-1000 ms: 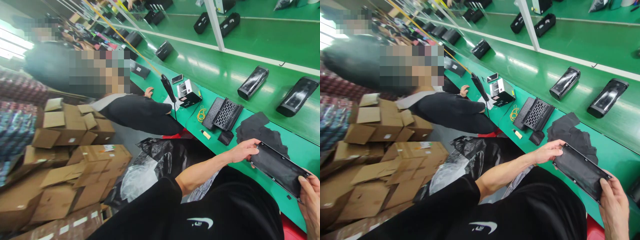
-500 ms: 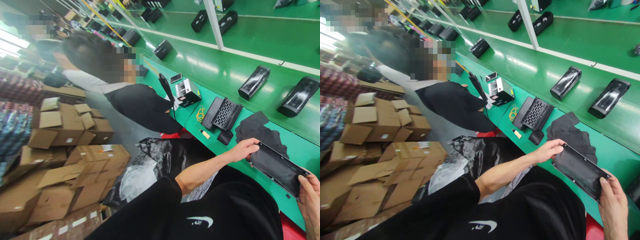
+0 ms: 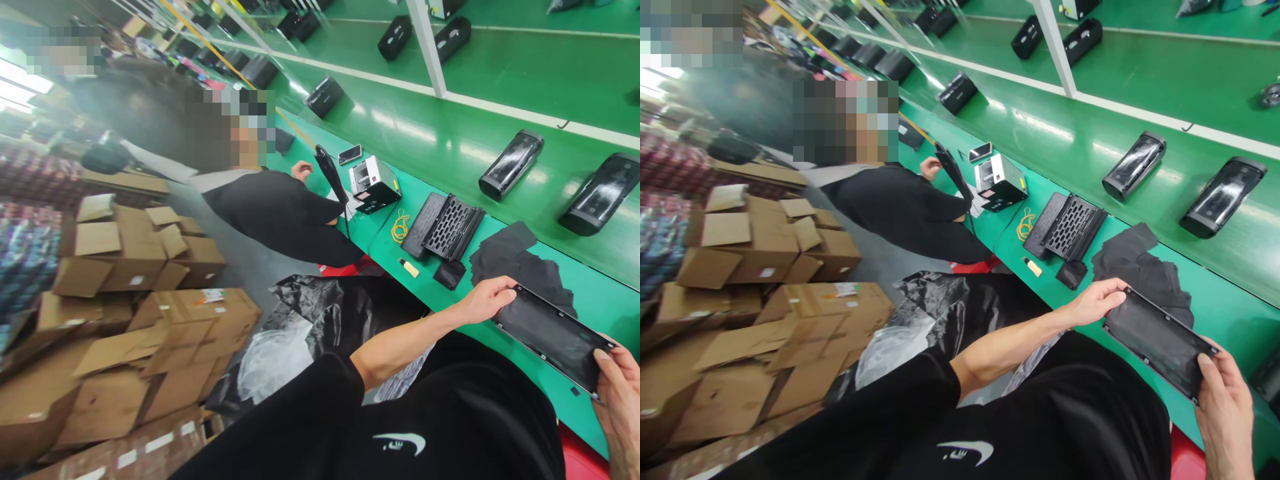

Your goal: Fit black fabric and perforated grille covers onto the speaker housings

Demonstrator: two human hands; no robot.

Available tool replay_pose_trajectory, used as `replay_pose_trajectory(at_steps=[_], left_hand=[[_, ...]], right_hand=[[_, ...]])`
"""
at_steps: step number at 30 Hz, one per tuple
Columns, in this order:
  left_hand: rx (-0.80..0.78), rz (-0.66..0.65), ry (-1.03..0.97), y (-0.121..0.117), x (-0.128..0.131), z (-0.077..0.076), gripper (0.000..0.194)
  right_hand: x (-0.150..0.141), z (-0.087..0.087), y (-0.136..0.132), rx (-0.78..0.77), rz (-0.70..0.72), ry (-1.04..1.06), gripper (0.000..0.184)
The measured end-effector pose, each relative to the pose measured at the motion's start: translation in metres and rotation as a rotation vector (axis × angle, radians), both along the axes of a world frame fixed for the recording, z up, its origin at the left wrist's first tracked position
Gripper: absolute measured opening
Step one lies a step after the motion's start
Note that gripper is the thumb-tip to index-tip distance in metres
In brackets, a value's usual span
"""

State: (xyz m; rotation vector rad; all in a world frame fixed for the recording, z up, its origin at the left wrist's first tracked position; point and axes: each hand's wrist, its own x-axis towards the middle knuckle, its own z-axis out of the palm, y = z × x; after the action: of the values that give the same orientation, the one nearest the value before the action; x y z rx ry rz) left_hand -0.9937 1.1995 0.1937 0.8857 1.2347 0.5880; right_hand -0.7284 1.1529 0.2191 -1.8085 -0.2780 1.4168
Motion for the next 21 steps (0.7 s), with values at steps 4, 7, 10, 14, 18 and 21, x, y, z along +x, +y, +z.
replay_pose_trajectory(at_steps=[4,7,10,14,18,21], left_hand=[[0.003,0.001,0.004,0.001,0.001,0.004,0.042],[0.017,-0.003,0.004,0.001,0.001,0.007,0.041],[0.029,-0.012,0.011,0.001,0.001,0.009,0.041],[0.035,-0.01,0.007,0.002,0.001,0.011,0.041],[0.078,-0.004,-0.048,0.003,0.001,0.01,0.04],[0.081,0.002,-0.035,0.003,0.0,0.008,0.044]], right_hand=[[0.002,-0.003,-0.003,0.002,0.022,0.013,0.056],[0.003,-0.006,-0.004,0.059,0.018,0.031,0.049],[0.003,-0.01,-0.004,0.078,-0.002,0.029,0.048],[0.003,-0.01,-0.002,0.024,0.005,-0.009,0.051],[0.0,-0.005,0.001,0.045,-0.043,0.011,0.052],[-0.001,0.002,0.003,0.055,-0.052,0.059,0.048]])
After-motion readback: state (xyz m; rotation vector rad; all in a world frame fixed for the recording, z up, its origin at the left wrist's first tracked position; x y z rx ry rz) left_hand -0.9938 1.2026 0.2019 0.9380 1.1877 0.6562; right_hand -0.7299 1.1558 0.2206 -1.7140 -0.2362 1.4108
